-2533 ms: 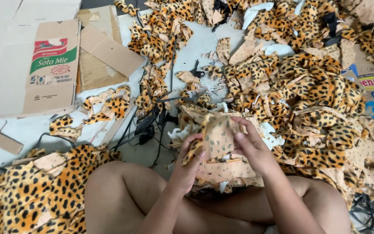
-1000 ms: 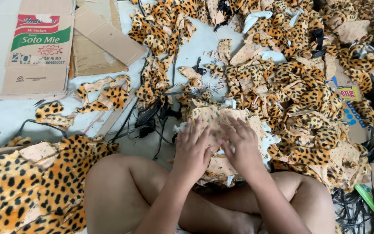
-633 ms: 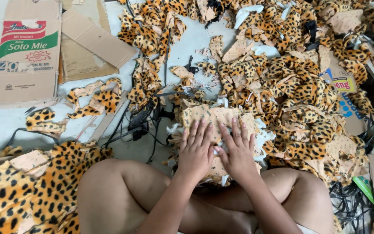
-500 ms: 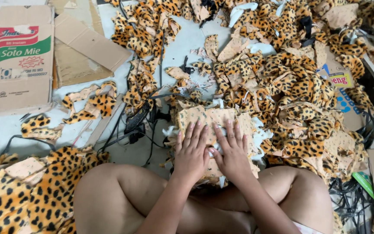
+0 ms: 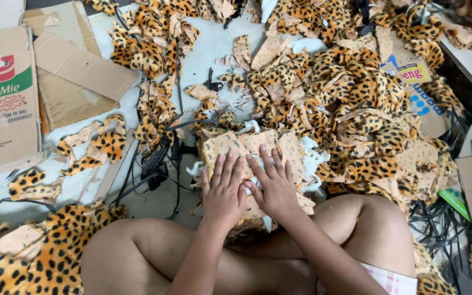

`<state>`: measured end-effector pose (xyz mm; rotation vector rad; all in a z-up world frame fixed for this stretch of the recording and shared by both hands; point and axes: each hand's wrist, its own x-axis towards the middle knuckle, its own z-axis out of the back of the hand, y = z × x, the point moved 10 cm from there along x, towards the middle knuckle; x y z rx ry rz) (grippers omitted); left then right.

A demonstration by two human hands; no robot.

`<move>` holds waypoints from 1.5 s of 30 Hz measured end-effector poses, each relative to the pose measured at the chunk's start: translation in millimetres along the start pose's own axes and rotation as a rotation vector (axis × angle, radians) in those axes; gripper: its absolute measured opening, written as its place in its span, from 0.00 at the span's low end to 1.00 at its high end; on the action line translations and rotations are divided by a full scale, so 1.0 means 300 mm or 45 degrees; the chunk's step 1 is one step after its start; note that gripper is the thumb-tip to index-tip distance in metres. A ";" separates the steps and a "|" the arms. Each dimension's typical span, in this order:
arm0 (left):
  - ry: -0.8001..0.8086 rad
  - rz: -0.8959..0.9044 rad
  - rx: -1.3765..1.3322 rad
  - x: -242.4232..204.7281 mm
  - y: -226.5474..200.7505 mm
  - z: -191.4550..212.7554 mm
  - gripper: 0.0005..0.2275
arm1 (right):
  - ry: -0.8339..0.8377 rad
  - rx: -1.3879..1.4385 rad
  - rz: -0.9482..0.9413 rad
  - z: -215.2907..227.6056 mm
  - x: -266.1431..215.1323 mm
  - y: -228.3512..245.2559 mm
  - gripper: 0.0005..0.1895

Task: Assemble a padded leopard-print component by stuffing fabric and securing it to cardboard using plastic twine

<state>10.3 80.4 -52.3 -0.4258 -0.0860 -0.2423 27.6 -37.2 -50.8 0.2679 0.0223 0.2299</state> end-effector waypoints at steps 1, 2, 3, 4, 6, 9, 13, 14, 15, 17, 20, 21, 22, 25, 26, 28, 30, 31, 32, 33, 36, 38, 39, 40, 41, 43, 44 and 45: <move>0.000 -0.008 0.005 -0.003 -0.009 0.019 0.30 | -0.007 0.004 -0.005 0.032 -0.004 0.008 0.35; -0.031 -0.003 0.006 -0.007 -0.016 0.046 0.29 | 0.024 0.082 0.003 0.055 -0.008 0.018 0.35; -0.059 -0.003 0.004 -0.013 -0.025 0.071 0.28 | 0.054 0.159 0.005 0.078 -0.018 0.027 0.34; -0.056 -0.015 0.007 -0.015 -0.032 0.093 0.28 | 0.046 0.163 -0.005 0.111 -0.023 0.033 0.34; -0.029 0.023 -0.074 -0.014 -0.035 0.131 0.27 | 0.016 0.209 0.047 0.186 -0.032 0.058 0.30; -0.127 -0.072 -0.080 -0.010 -0.079 0.202 0.29 | -0.149 0.172 0.040 0.275 -0.036 -0.012 0.27; -0.172 -0.233 0.004 0.060 -0.270 0.285 0.29 | -0.404 0.194 0.116 0.428 0.001 -0.158 0.22; -0.155 -0.298 -0.034 0.087 -0.334 0.279 0.29 | -0.483 0.093 0.053 0.443 0.011 -0.239 0.20; -0.139 -0.368 -0.077 0.115 -0.403 0.272 0.30 | -0.563 -0.013 -0.014 0.462 0.017 -0.325 0.19; -0.044 -0.442 -0.180 0.185 -0.533 0.196 0.29 | -0.590 -0.013 -0.113 0.514 0.014 -0.456 0.19; 0.069 -0.585 -0.258 0.254 -0.738 0.050 0.29 | -0.621 -0.016 -0.320 0.493 -0.018 -0.762 0.20; 0.083 -0.657 -0.235 0.267 -0.810 -0.002 0.30 | -0.625 -0.021 -0.430 0.466 -0.037 -0.889 0.21; 0.092 -0.680 -0.241 0.291 -0.859 -0.085 0.30 | -0.633 -0.027 -0.453 0.461 -0.068 -0.964 0.21; 0.250 -0.718 -0.214 0.338 -1.000 -0.340 0.31 | -0.604 0.109 -0.681 0.393 -0.180 -1.228 0.20; 0.344 -0.738 -0.192 0.345 -1.047 -0.413 0.31 | -0.605 0.176 -0.808 0.353 -0.227 -1.324 0.21; 0.446 -0.768 -0.169 0.352 -1.125 -0.530 0.31 | -0.609 0.244 -0.948 0.309 -0.304 -1.438 0.23; 0.589 -0.842 -0.118 0.346 -1.201 -0.644 0.31 | -0.549 0.262 -1.138 0.291 -0.372 -1.512 0.26; 0.590 -0.850 -0.116 0.350 -1.220 -0.682 0.31 | -0.555 0.263 -1.144 0.254 -0.352 -1.531 0.26; 0.643 -0.795 -0.092 0.356 -1.223 -0.736 0.30 | -0.537 0.372 -1.140 0.200 -0.328 -1.552 0.26; 0.701 -0.735 -0.068 0.348 -1.221 -0.790 0.29 | -0.511 0.483 -1.137 0.138 -0.312 -1.564 0.28; 0.734 -0.598 0.126 0.371 -1.175 -0.828 0.29 | -0.438 0.482 -1.154 0.142 -0.281 -1.560 0.20; 0.792 -0.568 0.144 0.387 -1.163 -0.813 0.29 | -0.431 0.480 -1.269 0.070 -0.312 -1.677 0.18; 0.834 -0.533 0.164 0.397 -1.147 -0.806 0.29 | -0.431 0.474 -1.370 0.030 -0.333 -1.735 0.17; 0.846 -0.532 0.168 0.385 -1.142 -0.794 0.29 | -0.422 0.481 -1.377 0.032 -0.364 -1.726 0.17; 0.869 -0.527 0.115 0.387 -1.143 -0.779 0.31 | -0.529 0.523 -1.375 0.061 -0.382 -1.725 0.16; 0.888 -0.517 0.063 0.387 -1.138 -0.730 0.32 | -0.634 0.567 -1.366 0.142 -0.402 -1.673 0.15; 0.875 -0.526 -0.054 0.386 -1.146 -0.691 0.32 | -0.740 0.635 -1.318 0.208 -0.405 -1.622 0.13; 0.857 -0.535 -0.173 0.391 -1.157 -0.649 0.31 | -0.845 0.699 -1.266 0.281 -0.405 -1.574 0.12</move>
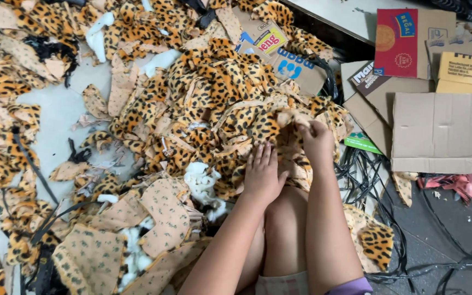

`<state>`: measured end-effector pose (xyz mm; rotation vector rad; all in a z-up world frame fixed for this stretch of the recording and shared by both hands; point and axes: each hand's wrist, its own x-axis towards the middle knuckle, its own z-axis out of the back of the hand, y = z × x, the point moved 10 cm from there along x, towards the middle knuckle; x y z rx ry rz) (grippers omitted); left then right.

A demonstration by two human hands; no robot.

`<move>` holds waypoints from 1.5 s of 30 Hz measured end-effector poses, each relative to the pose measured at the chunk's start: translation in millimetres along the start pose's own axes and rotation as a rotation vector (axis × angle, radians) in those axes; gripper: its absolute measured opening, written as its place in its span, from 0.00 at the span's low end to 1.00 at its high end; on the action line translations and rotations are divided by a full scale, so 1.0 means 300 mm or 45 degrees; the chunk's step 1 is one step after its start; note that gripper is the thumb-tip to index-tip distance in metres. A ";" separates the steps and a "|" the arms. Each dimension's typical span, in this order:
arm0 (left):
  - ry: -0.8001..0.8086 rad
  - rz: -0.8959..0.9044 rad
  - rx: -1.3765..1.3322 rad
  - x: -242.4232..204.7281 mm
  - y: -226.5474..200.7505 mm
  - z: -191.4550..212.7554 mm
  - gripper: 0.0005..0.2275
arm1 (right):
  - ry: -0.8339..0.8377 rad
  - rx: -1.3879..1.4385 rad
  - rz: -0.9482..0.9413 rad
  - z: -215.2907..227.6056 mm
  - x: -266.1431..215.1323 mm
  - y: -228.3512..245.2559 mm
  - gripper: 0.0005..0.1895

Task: Assemble a padded leopard-print component by stuffing fabric and securing it to cardboard using plastic twine

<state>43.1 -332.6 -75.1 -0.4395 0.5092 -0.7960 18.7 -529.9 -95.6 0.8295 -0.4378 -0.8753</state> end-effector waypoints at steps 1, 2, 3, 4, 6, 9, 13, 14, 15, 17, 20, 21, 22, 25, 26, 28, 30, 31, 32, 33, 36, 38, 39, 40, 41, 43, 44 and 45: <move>-0.008 0.006 -0.001 -0.015 0.014 -0.006 0.31 | 0.005 0.001 0.008 0.026 -0.033 0.060 0.12; -0.250 -0.057 -0.175 -0.032 0.014 0.052 0.27 | -0.030 0.173 0.082 0.066 -0.063 0.140 0.09; -0.493 -0.121 -0.349 -0.063 0.023 0.109 0.25 | -0.064 0.346 0.155 0.109 -0.097 0.219 0.06; -0.513 -0.109 -0.348 -0.099 0.024 0.143 0.25 | -0.049 0.350 0.172 0.123 -0.122 0.261 0.06; -0.475 0.012 -1.264 -0.173 0.095 0.164 0.22 | 0.052 0.478 0.353 0.135 -0.193 0.384 0.10; -0.620 0.034 -1.675 -0.341 0.165 0.311 0.21 | 0.223 0.217 0.740 0.067 -0.344 0.606 0.12; -0.407 0.211 -2.212 -0.535 0.249 0.319 0.39 | 0.639 0.189 1.009 -0.016 -0.726 0.936 0.08; -0.509 0.237 -2.249 -0.579 0.308 0.328 0.37 | 0.804 0.125 1.163 -0.052 -0.844 0.997 0.09; -0.612 0.263 -2.284 -0.625 0.366 0.336 0.37 | 0.967 0.059 1.319 -0.079 -0.967 1.049 0.13; -0.818 0.427 -2.294 -0.778 0.455 0.366 0.33 | 1.094 0.239 1.293 -0.064 -1.058 1.134 0.12; -1.041 0.640 -2.289 -0.959 0.513 0.429 0.29 | 1.030 0.393 1.161 -0.105 -1.043 1.119 0.13; -1.087 0.697 -2.283 -1.010 0.517 0.453 0.29 | 0.863 0.377 1.073 -0.120 -0.994 1.085 0.15; -1.099 0.690 -2.283 -1.044 0.566 0.450 0.29 | 0.866 0.381 1.083 -0.156 -0.993 1.065 0.15; -0.739 0.816 -2.018 -1.105 0.634 0.383 0.36 | 0.969 0.394 0.757 -0.288 -0.977 0.945 0.20; -0.764 0.658 -2.167 -1.100 0.618 0.395 0.36 | 1.186 0.417 0.533 -0.359 -1.007 0.894 0.27; -0.788 0.494 -2.311 -1.092 0.616 0.395 0.36 | 1.398 0.436 0.302 -0.449 -1.057 0.818 0.34; -0.722 0.624 -2.227 -1.093 0.645 0.331 0.35 | 1.742 0.917 -0.349 -0.543 -1.155 0.719 0.30; -0.729 0.635 -2.232 -1.108 0.653 0.322 0.35 | 1.752 0.911 -0.357 -0.559 -1.157 0.696 0.30; -0.694 0.747 -2.085 -1.123 0.669 0.305 0.38 | 1.777 1.023 -0.387 -0.564 -1.157 0.684 0.13; -0.658 0.852 -1.936 -1.139 0.684 0.291 0.41 | 1.800 1.136 -0.416 -0.567 -1.155 0.673 0.14; -0.641 0.834 -1.841 -1.159 0.688 0.330 0.33 | 1.722 1.191 -0.171 -0.524 -1.098 0.739 0.15; -0.660 0.851 -1.672 -1.171 0.721 0.331 0.32 | 1.711 1.009 -0.117 -0.522 -1.093 0.751 0.23; -0.674 0.861 -1.493 -1.179 0.738 0.344 0.31 | 1.693 0.837 -0.058 -0.523 -1.088 0.752 0.34; -0.677 0.861 -1.493 -1.189 0.726 0.369 0.31 | 1.695 0.836 -0.056 -0.527 -1.086 0.757 0.34; -0.622 0.914 -1.471 -1.201 0.714 0.379 0.29 | 1.703 0.683 0.015 -0.534 -1.088 0.753 0.30; -0.553 0.975 -1.449 -1.218 0.684 0.400 0.29 | 1.705 0.530 0.070 -0.538 -1.095 0.729 0.27; -0.519 0.996 -1.398 -1.221 0.671 0.417 0.29 | 1.641 0.557 0.168 -0.530 -1.081 0.741 0.22; -0.485 1.016 -1.347 -1.225 0.657 0.433 0.30 | 1.575 0.583 0.265 -0.519 -1.069 0.753 0.18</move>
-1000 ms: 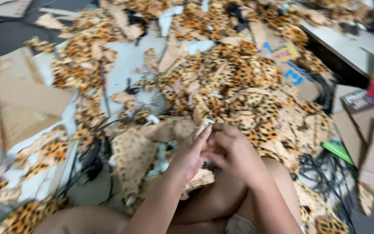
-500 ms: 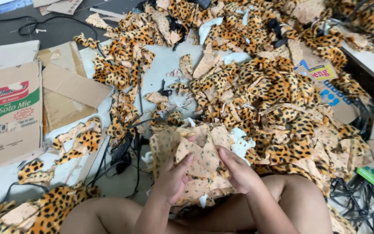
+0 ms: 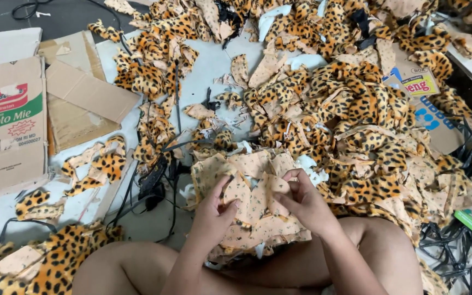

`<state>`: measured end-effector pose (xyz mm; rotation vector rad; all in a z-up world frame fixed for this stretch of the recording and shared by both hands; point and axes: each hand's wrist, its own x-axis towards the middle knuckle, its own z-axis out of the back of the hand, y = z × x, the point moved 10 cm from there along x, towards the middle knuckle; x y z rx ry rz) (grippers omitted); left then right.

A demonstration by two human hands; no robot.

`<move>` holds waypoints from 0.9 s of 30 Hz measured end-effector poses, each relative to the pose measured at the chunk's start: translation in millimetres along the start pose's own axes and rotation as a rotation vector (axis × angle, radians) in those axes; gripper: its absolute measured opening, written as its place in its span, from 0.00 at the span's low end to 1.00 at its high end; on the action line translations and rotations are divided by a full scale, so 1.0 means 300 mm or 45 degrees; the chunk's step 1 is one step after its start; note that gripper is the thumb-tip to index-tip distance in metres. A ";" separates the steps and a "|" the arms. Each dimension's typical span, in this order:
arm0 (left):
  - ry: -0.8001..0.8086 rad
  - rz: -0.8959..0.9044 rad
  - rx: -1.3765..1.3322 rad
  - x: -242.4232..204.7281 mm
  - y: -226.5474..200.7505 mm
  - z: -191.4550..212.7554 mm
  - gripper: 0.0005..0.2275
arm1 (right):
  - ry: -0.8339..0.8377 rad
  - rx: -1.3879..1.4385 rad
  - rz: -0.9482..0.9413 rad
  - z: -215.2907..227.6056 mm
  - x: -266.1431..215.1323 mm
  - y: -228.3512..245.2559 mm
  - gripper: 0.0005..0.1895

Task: Assemble a padded leopard-print component by stuffing fabric and securing it to cardboard using plastic twine

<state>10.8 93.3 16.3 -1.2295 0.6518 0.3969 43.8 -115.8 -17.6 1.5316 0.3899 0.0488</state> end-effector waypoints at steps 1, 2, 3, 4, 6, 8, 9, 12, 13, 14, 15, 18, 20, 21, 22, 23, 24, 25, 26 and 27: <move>-0.001 0.004 -0.001 0.014 0.026 -0.004 0.30 | 0.002 0.001 -0.003 -0.002 -0.004 0.008 0.18; 0.004 -0.179 0.009 0.025 0.003 -0.010 0.30 | -0.004 0.061 0.115 -0.002 -0.010 0.047 0.17; 0.007 -0.362 0.018 0.029 -0.020 -0.015 0.29 | -0.008 0.120 0.233 0.000 -0.018 0.088 0.17; 0.005 -0.359 0.016 0.020 -0.028 -0.012 0.29 | -0.005 0.122 0.231 -0.006 -0.019 0.096 0.17; -0.030 -0.352 0.089 0.005 -0.047 0.001 0.32 | -0.035 -0.014 0.198 -0.010 -0.017 0.110 0.21; -0.073 -0.253 0.195 0.004 -0.039 0.012 0.33 | -0.127 -0.195 0.114 0.006 -0.012 0.069 0.19; -0.118 -0.157 0.299 0.006 -0.026 0.025 0.35 | -0.219 -0.379 0.033 0.028 -0.007 0.045 0.18; -0.166 -0.268 0.325 0.014 -0.036 0.031 0.32 | -0.228 -0.425 0.028 0.026 -0.024 0.066 0.13; -0.162 -0.260 0.325 0.013 -0.027 0.030 0.32 | -0.227 -0.424 0.019 0.031 -0.029 0.069 0.13; -0.155 -0.284 0.320 0.010 -0.027 0.027 0.30 | -0.214 -0.455 0.048 0.031 -0.033 0.084 0.09; -0.155 -0.315 0.315 0.012 -0.036 0.031 0.27 | -0.200 -0.487 0.088 0.032 -0.025 0.106 0.08; -0.105 -0.178 0.358 -0.004 -0.028 0.023 0.23 | -0.162 -0.612 0.083 0.043 -0.020 0.077 0.08; -0.113 -0.209 0.420 0.016 -0.013 0.014 0.23 | -0.159 -0.655 0.082 0.037 -0.019 0.071 0.08; -0.126 -0.246 0.485 0.028 -0.015 0.014 0.23 | -0.157 -0.696 0.090 0.032 -0.012 0.071 0.09; -0.124 -0.246 0.490 0.031 -0.013 0.014 0.23 | -0.160 -0.693 0.089 0.027 -0.013 0.085 0.09; -0.122 -0.261 0.513 0.034 -0.015 0.011 0.23 | -0.147 -0.697 0.100 0.018 -0.017 0.100 0.08; -0.120 -0.276 0.536 0.036 -0.017 0.007 0.23 | -0.133 -0.702 0.110 0.010 -0.023 0.115 0.08; -0.116 -0.276 0.540 0.035 -0.015 0.004 0.23 | -0.138 -0.699 0.107 0.011 -0.023 0.109 0.08; -0.113 -0.281 0.561 0.034 -0.015 0.002 0.23 | -0.182 -0.721 0.110 0.021 -0.024 0.108 0.09; -0.111 -0.292 0.583 0.036 -0.020 0.000 0.24 | -0.230 -0.745 0.117 0.033 -0.023 0.110 0.13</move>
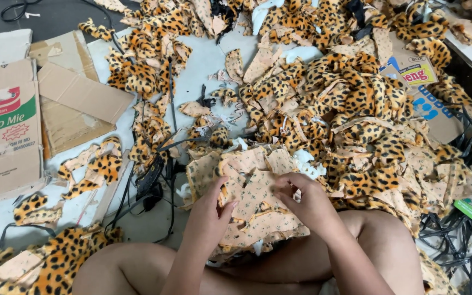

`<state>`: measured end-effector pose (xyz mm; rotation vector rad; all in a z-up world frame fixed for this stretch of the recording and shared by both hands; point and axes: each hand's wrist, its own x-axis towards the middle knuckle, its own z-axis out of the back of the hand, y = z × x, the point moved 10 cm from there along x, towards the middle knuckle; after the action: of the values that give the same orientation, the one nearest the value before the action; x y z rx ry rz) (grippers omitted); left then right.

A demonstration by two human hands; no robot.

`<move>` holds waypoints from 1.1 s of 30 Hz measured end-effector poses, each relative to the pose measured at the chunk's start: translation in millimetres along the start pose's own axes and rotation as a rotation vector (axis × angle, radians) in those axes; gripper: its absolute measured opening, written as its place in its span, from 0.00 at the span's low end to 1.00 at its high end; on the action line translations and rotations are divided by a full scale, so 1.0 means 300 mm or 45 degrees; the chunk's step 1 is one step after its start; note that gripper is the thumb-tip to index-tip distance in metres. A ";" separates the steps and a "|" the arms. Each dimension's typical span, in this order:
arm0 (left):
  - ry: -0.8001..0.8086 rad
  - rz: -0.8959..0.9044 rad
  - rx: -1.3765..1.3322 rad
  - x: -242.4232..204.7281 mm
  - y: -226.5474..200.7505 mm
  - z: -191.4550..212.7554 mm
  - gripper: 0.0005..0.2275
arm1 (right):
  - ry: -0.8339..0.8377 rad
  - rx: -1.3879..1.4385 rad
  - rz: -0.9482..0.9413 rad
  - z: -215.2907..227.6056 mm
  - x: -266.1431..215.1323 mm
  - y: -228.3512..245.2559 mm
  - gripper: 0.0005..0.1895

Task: Assemble a padded leopard-print component by stuffing fabric and securing it to cardboard using plastic twine

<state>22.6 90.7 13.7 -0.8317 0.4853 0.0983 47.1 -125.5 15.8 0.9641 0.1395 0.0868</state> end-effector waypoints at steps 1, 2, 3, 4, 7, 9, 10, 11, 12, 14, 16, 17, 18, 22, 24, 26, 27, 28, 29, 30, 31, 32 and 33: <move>0.004 -0.006 0.005 0.018 0.038 -0.028 0.24 | -0.008 0.001 -0.003 0.005 -0.001 -0.001 0.13; -0.232 -0.164 0.144 0.025 0.035 0.001 0.27 | -0.108 -0.076 0.073 0.033 -0.006 0.018 0.14; -0.468 -0.323 0.281 0.015 0.029 0.022 0.31 | -0.207 -0.153 0.148 0.057 -0.015 0.039 0.18; -0.466 -0.322 0.281 0.014 0.029 0.016 0.31 | -0.205 -0.154 0.145 0.050 -0.013 0.043 0.18; -0.749 -0.494 0.481 -0.025 -0.012 0.023 0.28 | -0.328 -0.191 0.334 0.038 -0.032 0.115 0.17; -0.528 -0.455 0.537 0.034 0.024 -0.077 0.36 | -0.173 -0.341 0.166 -0.044 -0.015 0.095 0.32; -0.531 -0.456 0.537 0.038 0.025 -0.087 0.36 | -0.175 -0.341 0.168 -0.055 -0.014 0.111 0.32; -0.548 -0.525 0.542 0.036 0.011 -0.099 0.34 | 0.006 -0.377 0.075 -0.110 -0.007 0.095 0.36; -0.556 -0.592 0.547 0.027 0.001 -0.118 0.32 | 0.190 -0.410 -0.029 -0.166 -0.018 0.073 0.41; -0.514 -0.565 0.529 0.028 -0.004 -0.120 0.31 | 0.175 -0.424 0.050 -0.207 -0.014 0.033 0.41; -0.475 -0.535 0.512 0.031 0.002 -0.122 0.30 | 0.162 -0.437 0.132 -0.238 -0.013 0.023 0.41; -0.548 -0.559 0.592 0.022 -0.005 -0.110 0.30 | 0.171 -0.473 0.129 -0.251 -0.012 0.019 0.41; -0.620 -0.586 0.670 0.014 -0.016 -0.101 0.30 | 0.177 -0.511 0.123 -0.261 -0.010 0.014 0.41; -0.680 -0.606 0.731 0.007 -0.019 -0.097 0.30 | 0.133 -0.499 0.130 -0.236 -0.019 0.051 0.39; -0.712 -0.593 0.787 0.009 -0.014 -0.097 0.26 | 0.130 -0.359 0.184 -0.226 -0.025 0.087 0.34; -0.726 -0.593 0.827 0.016 -0.004 -0.105 0.26 | 0.142 -0.404 0.165 -0.251 -0.019 0.058 0.34; -0.745 -0.593 0.867 0.020 -0.001 -0.106 0.26 | 0.154 -0.448 0.151 -0.265 -0.015 0.043 0.33; -0.744 -0.595 0.868 0.028 0.007 -0.113 0.26 | 0.153 -0.448 0.150 -0.278 -0.010 0.032 0.33; -0.712 -0.577 0.892 0.042 0.021 -0.126 0.27 | 0.151 -0.513 0.146 -0.292 -0.006 0.018 0.33; -0.676 -0.558 0.915 0.053 0.037 -0.141 0.28 | 0.153 -0.578 0.139 -0.308 -0.006 0.003 0.32; -0.672 -0.558 0.915 0.061 0.053 -0.151 0.28 | 0.154 -0.577 0.136 -0.327 -0.003 -0.012 0.32; -0.679 -0.559 0.947 0.071 0.066 -0.160 0.28 | 0.125 -0.664 0.160 -0.341 0.003 -0.021 0.32; -0.686 -0.560 0.978 0.080 0.078 -0.169 0.29 | 0.096 -0.751 0.184 -0.354 0.007 -0.028 0.33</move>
<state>18.6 67.0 -42.1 -0.1191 -0.1848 -0.2570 32.7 -43.8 -50.9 0.3807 0.1038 0.2811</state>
